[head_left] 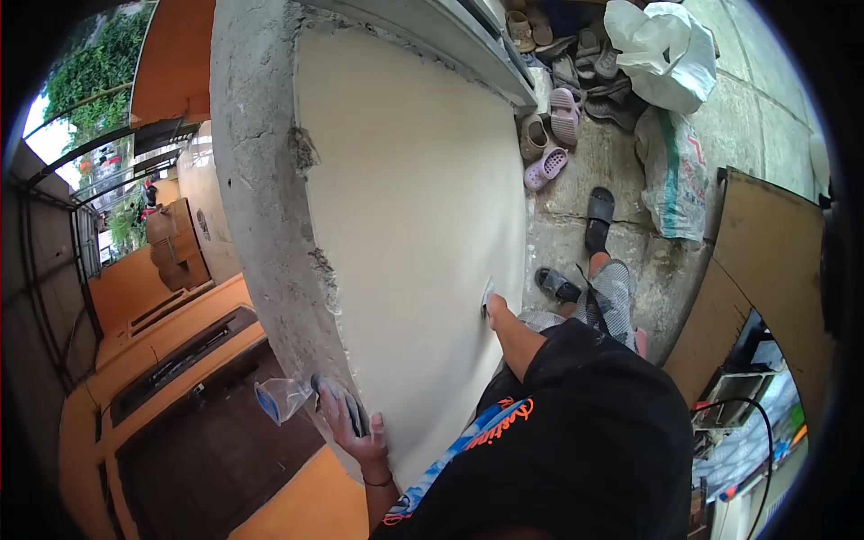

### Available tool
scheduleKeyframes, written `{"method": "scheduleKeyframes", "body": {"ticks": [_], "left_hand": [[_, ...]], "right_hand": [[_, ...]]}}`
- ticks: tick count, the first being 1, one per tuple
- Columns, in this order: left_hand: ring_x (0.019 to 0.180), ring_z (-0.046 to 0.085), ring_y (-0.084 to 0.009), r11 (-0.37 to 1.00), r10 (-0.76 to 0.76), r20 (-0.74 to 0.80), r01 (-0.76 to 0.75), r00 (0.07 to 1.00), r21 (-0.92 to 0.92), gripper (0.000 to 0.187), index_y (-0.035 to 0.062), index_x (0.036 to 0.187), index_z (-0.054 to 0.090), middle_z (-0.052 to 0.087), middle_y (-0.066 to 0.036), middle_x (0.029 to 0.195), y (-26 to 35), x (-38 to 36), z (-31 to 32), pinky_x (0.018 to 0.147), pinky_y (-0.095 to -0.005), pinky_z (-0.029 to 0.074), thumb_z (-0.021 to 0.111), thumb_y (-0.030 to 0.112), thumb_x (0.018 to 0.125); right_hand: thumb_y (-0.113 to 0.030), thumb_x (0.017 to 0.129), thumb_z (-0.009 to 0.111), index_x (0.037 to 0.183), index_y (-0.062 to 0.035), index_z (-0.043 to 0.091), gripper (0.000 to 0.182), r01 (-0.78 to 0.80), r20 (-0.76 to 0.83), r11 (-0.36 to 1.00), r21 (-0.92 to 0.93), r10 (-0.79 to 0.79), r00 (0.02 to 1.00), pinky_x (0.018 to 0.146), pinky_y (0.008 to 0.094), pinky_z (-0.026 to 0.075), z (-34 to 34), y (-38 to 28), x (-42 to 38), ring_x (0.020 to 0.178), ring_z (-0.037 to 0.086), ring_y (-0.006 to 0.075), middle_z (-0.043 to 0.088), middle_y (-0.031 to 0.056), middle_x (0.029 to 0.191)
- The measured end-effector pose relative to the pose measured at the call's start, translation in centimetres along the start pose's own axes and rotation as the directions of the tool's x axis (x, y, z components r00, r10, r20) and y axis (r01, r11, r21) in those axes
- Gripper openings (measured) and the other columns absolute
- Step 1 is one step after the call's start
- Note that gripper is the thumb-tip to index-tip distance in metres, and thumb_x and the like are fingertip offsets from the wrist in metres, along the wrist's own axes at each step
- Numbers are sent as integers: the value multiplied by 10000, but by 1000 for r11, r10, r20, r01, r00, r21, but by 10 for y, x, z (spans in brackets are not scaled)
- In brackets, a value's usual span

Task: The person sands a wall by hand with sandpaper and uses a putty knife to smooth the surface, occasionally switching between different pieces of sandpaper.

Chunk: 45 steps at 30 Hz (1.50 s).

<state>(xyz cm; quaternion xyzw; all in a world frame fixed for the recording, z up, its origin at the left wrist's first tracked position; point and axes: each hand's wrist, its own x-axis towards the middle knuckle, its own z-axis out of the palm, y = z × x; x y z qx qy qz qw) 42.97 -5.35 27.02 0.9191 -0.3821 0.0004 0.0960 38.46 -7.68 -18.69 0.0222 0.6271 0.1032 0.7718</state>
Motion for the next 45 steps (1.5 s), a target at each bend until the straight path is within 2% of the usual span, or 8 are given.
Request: {"method": "scheduleKeyframes", "body": {"ticks": [4,9,17,32,33,35,37,45], "left_hand": [[1288,340,-444,997,-53,1,53,999,61,699,-8,1328,416,347,-282,1393,7,2,2,1055,-527,251,525,495,856],[1286,341,-448,989,-74,10,72,997,126,707,-34,1326,403,350,-288,1386,11,4,4,1061,-527,239,497,493,864],[1281,347,-450,979,-49,38,40,998,198,678,-61,1316,388,352,-301,1377,19,5,0,1055,-526,255,479,453,884],[1264,386,-407,981,-4,-42,12,999,193,634,-69,1284,438,390,-254,1376,18,4,2,1046,-467,284,555,379,852],[1263,389,-402,984,-2,-54,12,999,177,628,-63,1280,447,398,-248,1373,17,5,4,1041,-466,289,570,373,846],[1257,399,-392,990,9,-93,4,996,140,609,-52,1272,462,412,-237,1367,17,6,7,1037,-459,297,590,357,839],[1251,409,-382,993,21,-107,-8,994,118,592,-40,1264,477,427,-225,1360,15,4,6,1033,-453,304,609,342,832],[1174,492,-362,991,95,-244,-69,965,112,511,1,1189,558,512,-229,1269,5,1,10,984,-419,376,643,344,819]], "right_hand": [[-440,967,331,1280,-6,453,549,318,110,929,188,-342,933,992,351,361,92,-172,-39,1146,479,238,515,149,1254],[-392,973,341,1373,-23,357,544,980,184,188,67,-968,173,1073,344,253,189,-354,-154,1327,306,333,278,216,1453],[-524,925,308,1166,39,555,660,307,217,682,-664,-217,952,941,438,409,12,-53,-17,1123,516,399,554,280,1162],[-415,960,332,1376,-74,377,539,974,191,197,-110,-958,215,1083,365,265,155,-271,-179,1334,301,327,371,192,1407],[-367,976,298,1408,-96,325,510,817,190,558,-144,-795,576,1099,372,233,136,-229,-164,1356,251,334,311,180,1445],[-304,990,266,1399,-51,328,484,775,292,234,-587,-832,472,1100,334,232,91,-95,-42,1358,254,303,248,147,1484],[-216,975,290,1303,-2,457,426,231,31,958,-169,-229,973,1051,323,315,34,-8,-88,1277,394,270,411,150,1391],[-511,907,414,1352,-16,386,665,799,87,601,10,-797,598,959,350,386,115,-107,-124,1183,486,311,516,203,1273]]}}
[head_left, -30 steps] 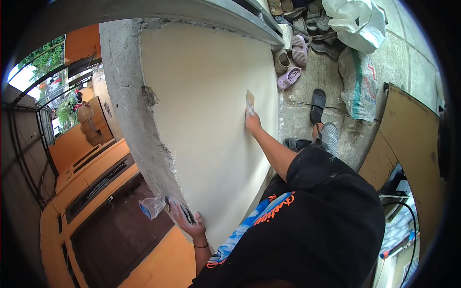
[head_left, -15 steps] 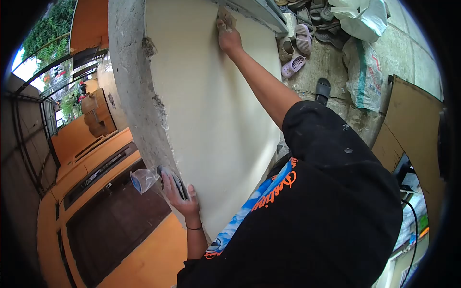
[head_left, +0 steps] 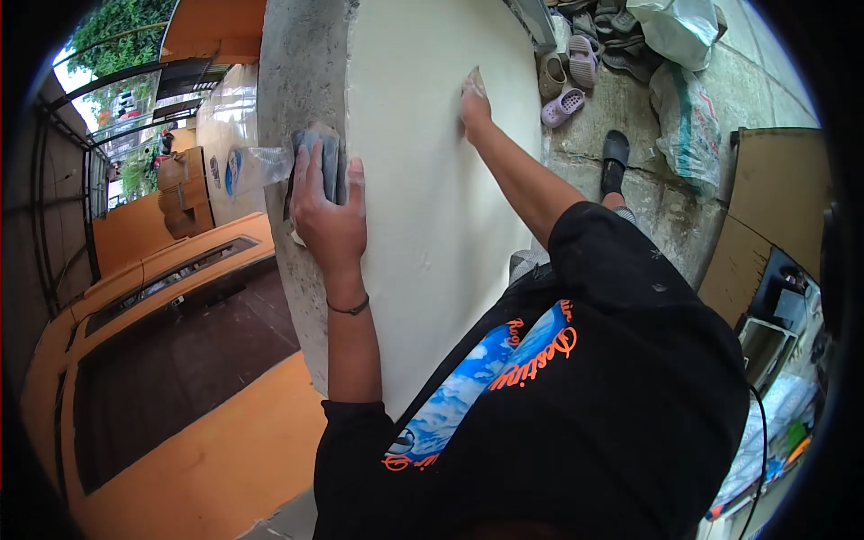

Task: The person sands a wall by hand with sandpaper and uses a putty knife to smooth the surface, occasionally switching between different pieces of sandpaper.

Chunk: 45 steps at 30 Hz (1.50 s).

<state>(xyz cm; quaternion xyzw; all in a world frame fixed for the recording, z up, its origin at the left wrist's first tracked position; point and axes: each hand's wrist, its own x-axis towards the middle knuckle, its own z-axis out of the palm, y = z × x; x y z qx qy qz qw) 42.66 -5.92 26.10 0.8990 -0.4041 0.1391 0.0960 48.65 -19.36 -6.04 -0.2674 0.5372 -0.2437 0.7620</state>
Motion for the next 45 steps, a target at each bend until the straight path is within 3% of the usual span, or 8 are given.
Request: {"method": "scheduleKeyframes", "body": {"ticks": [7,13,22,30,37,40,43,45], "left_hand": [[1177,496,-355,998,56,-45,-55,997,17,554,22,1212,555,514,-217,1272,-10,-2,5,987,-394,386,600,433,845],[1207,468,-349,992,103,-43,-99,994,83,462,93,1253,549,489,-223,1297,-6,-15,2,1009,-410,360,516,393,903],[1256,421,-324,998,58,-83,-60,995,-24,410,137,1269,542,471,-215,1319,-8,-27,-1,1048,-463,285,512,292,891],[1260,417,-312,999,26,-127,-31,991,-35,389,156,1255,557,477,-210,1312,-1,-20,-5,1051,-450,285,502,298,898],[1216,462,-316,995,-11,-138,-2,990,-95,360,156,1192,607,507,-214,1277,-6,-17,-5,1018,-464,328,551,285,860],[1135,512,-309,986,-45,-214,10,976,-164,314,143,1101,661,567,-190,1172,-10,-12,-5,967,-458,375,597,278,826],[1036,538,-298,967,-84,-134,48,987,-250,294,135,1065,677,585,-154,1063,-12,-6,-16,906,-440,407,622,266,808],[965,536,-288,974,-67,-206,19,976,-226,272,130,1033,689,571,-126,974,-11,-7,-13,847,-427,421,637,258,800]], "right_hand": [[-497,928,374,1317,-59,455,591,398,113,898,-190,-383,917,954,388,406,-13,-42,-79,1158,498,366,522,222,1251],[-556,924,367,1160,18,559,650,-573,0,813,103,576,817,877,374,432,-106,141,-227,1025,564,226,613,120,1119],[-431,950,427,1053,71,588,538,408,256,910,-78,-377,890,787,322,434,-1,-114,-166,850,561,229,631,146,947],[-238,1007,246,1426,61,132,527,578,584,783,-230,-364,726,1132,333,44,-107,116,-330,1411,72,274,41,186,1523],[-359,1011,267,1303,-5,425,485,462,316,882,96,-467,826,930,338,392,-8,-56,-169,1051,491,211,514,144,1207],[-339,1011,267,1309,3,408,476,296,417,951,83,-303,857,940,326,387,-13,-71,-184,1084,482,213,511,139,1216],[-281,1007,213,1434,57,75,561,629,613,777,17,-505,607,1127,308,75,-57,-7,-285,1410,58,255,54,192,1518],[-285,1006,224,1419,56,146,541,759,664,646,-82,-533,525,1116,329,122,-90,35,-345,1391,122,262,126,185,1499]]}}
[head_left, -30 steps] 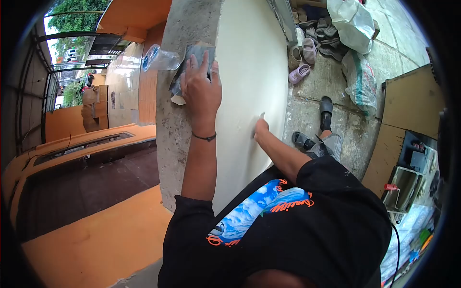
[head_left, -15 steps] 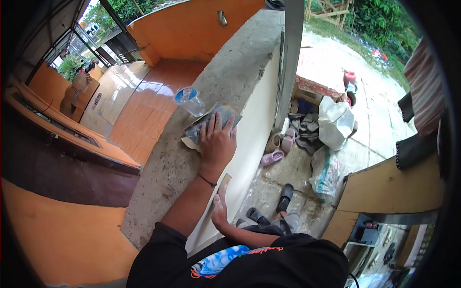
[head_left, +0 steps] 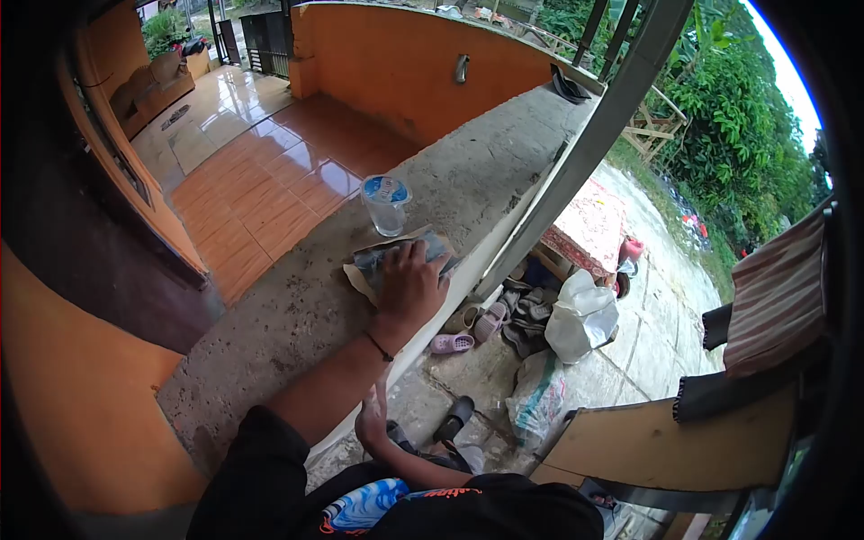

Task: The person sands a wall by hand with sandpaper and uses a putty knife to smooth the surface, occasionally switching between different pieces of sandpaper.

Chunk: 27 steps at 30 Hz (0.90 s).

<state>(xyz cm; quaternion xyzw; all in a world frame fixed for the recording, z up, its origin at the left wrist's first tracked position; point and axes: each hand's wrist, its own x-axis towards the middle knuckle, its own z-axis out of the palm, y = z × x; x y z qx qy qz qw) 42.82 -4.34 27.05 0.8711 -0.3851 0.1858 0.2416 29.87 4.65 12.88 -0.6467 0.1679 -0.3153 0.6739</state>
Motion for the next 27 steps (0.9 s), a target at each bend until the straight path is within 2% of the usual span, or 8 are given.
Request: {"method": "scheduleKeyframes", "body": {"ticks": [5,9,11,16,21,23,25,27], "left_hand": [[969,515,-260,999,-9,39,10,999,-34,230,128,981,698,561,-102,959,-5,1,5,845,-405,394,640,240,789],[969,534,-286,1000,2,22,-3,1000,24,251,131,1028,691,568,-121,973,-6,4,1,841,-410,419,620,256,823],[980,535,-291,1000,-4,44,4,999,4,253,132,1037,688,572,-126,993,-6,1,6,859,-415,418,616,252,827],[1123,507,-327,996,65,85,-60,994,-61,290,137,1123,651,525,-194,1234,-13,5,15,991,-445,365,578,246,864],[1207,468,-313,996,83,119,-78,989,-44,304,132,1160,627,508,-196,1282,-16,3,18,1023,-455,331,548,243,889],[1215,463,-309,996,89,131,-85,987,-32,306,133,1163,626,508,-200,1281,-15,4,17,1026,-451,329,548,244,889],[1223,458,-306,995,95,140,-93,986,-20,308,133,1165,624,508,-203,1280,-13,3,17,1029,-447,327,547,244,889],[1215,476,-271,997,76,106,-76,991,-5,288,165,1140,646,536,-179,1257,-13,2,18,1025,-437,327,564,240,874]], "right_hand": [[-324,1004,233,1441,34,69,588,7,-103,1000,-26,-9,995,1128,354,22,-18,48,90,1412,3,279,31,180,1523],[-345,1013,245,1457,-42,133,549,-172,-73,707,686,302,951,1078,316,272,-76,62,237,1319,303,236,219,111,1489],[-365,1012,233,1458,-32,117,568,-203,-48,708,676,317,947,1095,309,234,-82,49,239,1337,278,236,199,118,1497],[-413,992,222,1446,23,70,646,26,19,999,-29,-26,999,1119,413,-22,-8,-11,35,1405,-73,333,-18,225,1514],[-371,998,216,1443,20,127,599,178,-81,984,-18,-178,981,1118,434,-4,-9,10,65,1407,-41,343,19,216,1517],[-364,1005,229,1444,5,146,580,73,-217,933,351,5,976,1124,342,65,-34,27,175,1407,57,280,106,173,1516],[-362,1012,277,1450,-48,180,548,-124,-172,773,622,290,941,978,305,371,-79,11,258,1130,469,191,417,110,1342],[-412,996,283,1446,-10,156,617,-216,-37,703,677,325,945,1117,290,130,-112,21,303,1381,184,222,175,143,1505]]}}
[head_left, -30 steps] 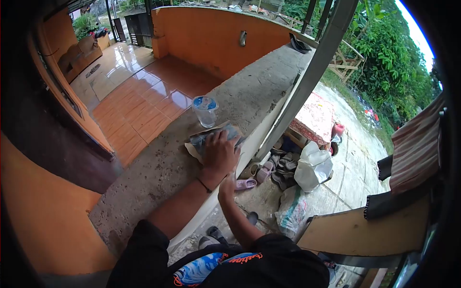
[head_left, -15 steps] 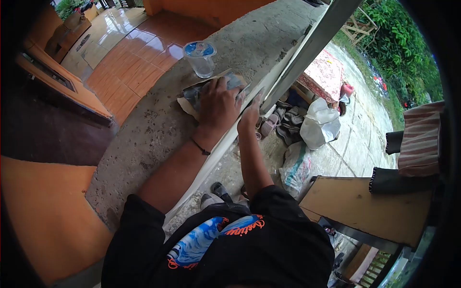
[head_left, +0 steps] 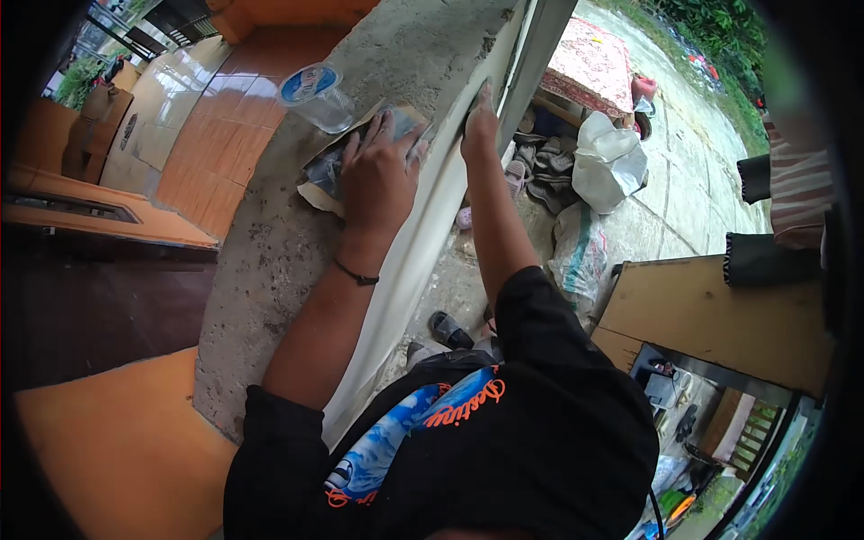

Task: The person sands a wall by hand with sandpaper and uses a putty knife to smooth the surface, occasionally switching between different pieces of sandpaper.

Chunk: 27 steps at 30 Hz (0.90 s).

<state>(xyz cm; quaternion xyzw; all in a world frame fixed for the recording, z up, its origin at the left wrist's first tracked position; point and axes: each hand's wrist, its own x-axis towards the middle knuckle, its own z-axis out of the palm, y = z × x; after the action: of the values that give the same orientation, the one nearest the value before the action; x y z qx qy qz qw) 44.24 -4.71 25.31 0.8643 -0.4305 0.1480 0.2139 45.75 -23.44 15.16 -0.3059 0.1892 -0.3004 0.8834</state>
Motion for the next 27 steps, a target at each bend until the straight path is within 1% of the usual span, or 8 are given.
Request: {"method": "scheduleKeyframes", "body": {"ticks": [3,5,8,14,19,21,23,27], "left_hand": [[1218,474,-265,1000,1,4,-1,1000,14,287,173,1142,645,532,-172,1265,1,0,-1,1028,-433,326,564,234,874],[1217,470,-286,1000,3,11,-3,1000,10,292,150,1147,639,519,-179,1278,2,1,-2,1028,-437,329,555,243,883],[1214,466,-310,1000,21,43,-22,999,5,308,114,1152,632,506,-188,1289,3,1,-4,1030,-436,331,548,258,893],[1212,467,-318,1000,16,64,-17,998,10,338,25,1116,634,514,-193,1280,2,4,-7,1020,-434,340,552,267,894],[1193,477,-338,1000,-1,62,2,998,-15,333,-22,1078,638,516,-208,1272,6,5,-10,1006,-432,348,577,238,879],[1210,466,-325,1000,-15,86,16,996,-12,309,34,1111,637,510,-203,1282,8,6,-12,1014,-436,334,570,226,878],[1227,456,-311,1000,-29,117,30,993,-6,303,90,1144,636,505,-197,1292,10,9,-13,1021,-440,320,563,213,877],[1223,454,-336,998,-55,159,59,986,-21,312,55,1138,627,494,-201,1303,14,15,-13,1025,-442,316,567,198,867]], "right_hand": [[-341,1014,266,1458,-34,114,561,262,22,938,-225,-264,964,1073,309,260,16,23,-45,1273,352,213,283,128,1450],[-356,1004,217,1447,9,118,582,444,196,689,-573,-411,890,1129,355,-7,20,66,-129,1414,-25,285,65,161,1527],[-403,984,261,1442,24,126,640,420,285,684,-596,-309,907,1116,439,-32,37,113,-281,1400,-74,363,24,233,1511],[-341,1003,244,1441,5,166,564,459,117,682,-569,-486,866,1125,380,23,24,50,-102,1407,40,298,123,175,1513],[-397,1005,244,1417,55,195,613,-107,-144,950,-292,67,987,1111,280,148,-3,-30,34,1373,208,224,237,177,1473],[-450,991,269,1401,69,231,662,53,-82,901,-431,-98,992,1098,276,180,4,-8,0,1345,270,235,311,186,1432],[-328,1002,248,1447,-1,148,561,433,201,641,-634,-403,893,1132,386,11,22,18,-77,1413,12,314,84,173,1523],[-413,982,253,1449,-6,154,627,467,326,635,-615,-334,884,1115,468,3,19,51,-158,1401,-8,385,60,236,1507]]}}
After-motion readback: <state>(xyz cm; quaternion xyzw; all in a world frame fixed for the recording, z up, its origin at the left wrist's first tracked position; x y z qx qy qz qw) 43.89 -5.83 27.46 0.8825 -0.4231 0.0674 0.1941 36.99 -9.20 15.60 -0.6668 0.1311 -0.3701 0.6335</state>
